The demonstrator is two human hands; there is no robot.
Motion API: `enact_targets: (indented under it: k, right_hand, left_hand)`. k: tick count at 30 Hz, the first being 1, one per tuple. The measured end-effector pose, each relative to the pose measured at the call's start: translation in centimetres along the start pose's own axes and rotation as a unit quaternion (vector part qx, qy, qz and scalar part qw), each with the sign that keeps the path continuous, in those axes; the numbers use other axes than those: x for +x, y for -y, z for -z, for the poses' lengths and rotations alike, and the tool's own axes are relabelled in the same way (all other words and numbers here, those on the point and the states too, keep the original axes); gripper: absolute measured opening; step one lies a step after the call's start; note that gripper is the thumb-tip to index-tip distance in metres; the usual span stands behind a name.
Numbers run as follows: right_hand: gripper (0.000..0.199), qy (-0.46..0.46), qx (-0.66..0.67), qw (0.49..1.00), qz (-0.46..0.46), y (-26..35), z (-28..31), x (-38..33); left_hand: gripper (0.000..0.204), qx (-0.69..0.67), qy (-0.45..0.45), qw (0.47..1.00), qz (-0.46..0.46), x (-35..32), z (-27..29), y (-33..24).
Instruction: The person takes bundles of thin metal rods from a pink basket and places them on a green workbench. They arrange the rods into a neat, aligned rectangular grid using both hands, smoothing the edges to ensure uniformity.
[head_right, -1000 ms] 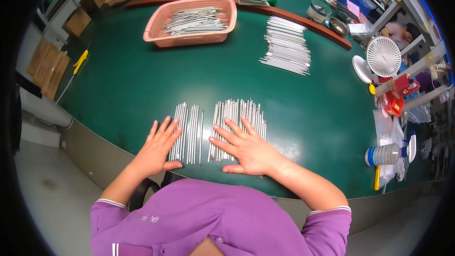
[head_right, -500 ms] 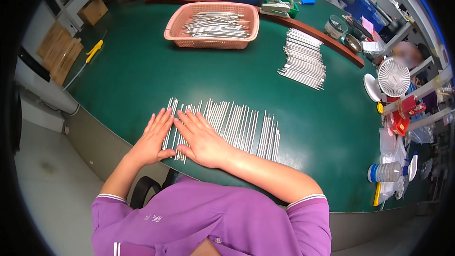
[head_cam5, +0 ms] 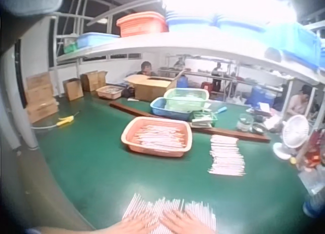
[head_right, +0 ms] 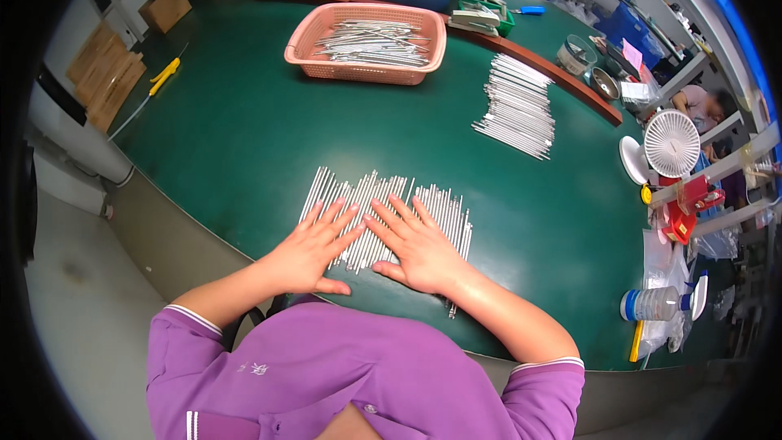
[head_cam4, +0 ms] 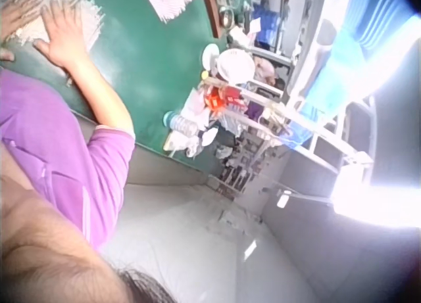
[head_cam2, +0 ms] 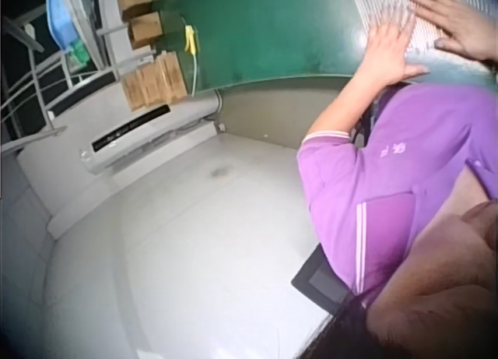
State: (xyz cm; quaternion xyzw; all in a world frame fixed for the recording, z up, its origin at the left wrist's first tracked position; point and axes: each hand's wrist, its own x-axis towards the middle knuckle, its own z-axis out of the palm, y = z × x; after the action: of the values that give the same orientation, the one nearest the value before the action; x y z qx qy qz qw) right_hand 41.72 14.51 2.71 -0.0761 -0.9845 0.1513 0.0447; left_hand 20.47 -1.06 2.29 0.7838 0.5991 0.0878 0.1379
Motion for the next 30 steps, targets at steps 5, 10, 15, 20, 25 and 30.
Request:
enact_targets:
  k: [5,10,15,20,25,30]
  right_hand:
    - [0.072,0.028,-0.021,0.999,-0.016,-2.2,2.0,-4.6]
    - [0.065,0.002,0.029,0.999,-0.038,-4.8,3.2,-8.8]
    - [0.066,-0.03,0.03,0.993,-0.109,-4.8,4.9,-14.1]
    - [0.073,0.028,0.012,0.991,-0.127,-4.1,4.0,-16.0]
    - [0.079,0.031,-0.002,0.995,-0.096,-2.7,3.1,-13.5]
    - [0.084,0.019,-0.002,0.997,-0.077,-0.8,1.4,-10.2]
  left_hand:
    - [0.099,-0.01,-0.014,0.997,-0.08,3.3,-1.1,-2.5]
    - [0.09,-0.032,-0.031,0.988,-0.147,6.6,-2.6,-4.2]
    - [0.091,-0.074,-0.009,0.987,-0.141,6.4,0.1,-4.6]
    - [0.091,-0.068,-0.003,0.997,-0.044,3.6,1.3,-2.3]
    - [0.089,-0.057,-0.073,0.995,0.032,1.2,0.6,-0.9]
    - [0.095,-0.048,-0.115,0.989,0.074,-0.9,0.5,-0.1]
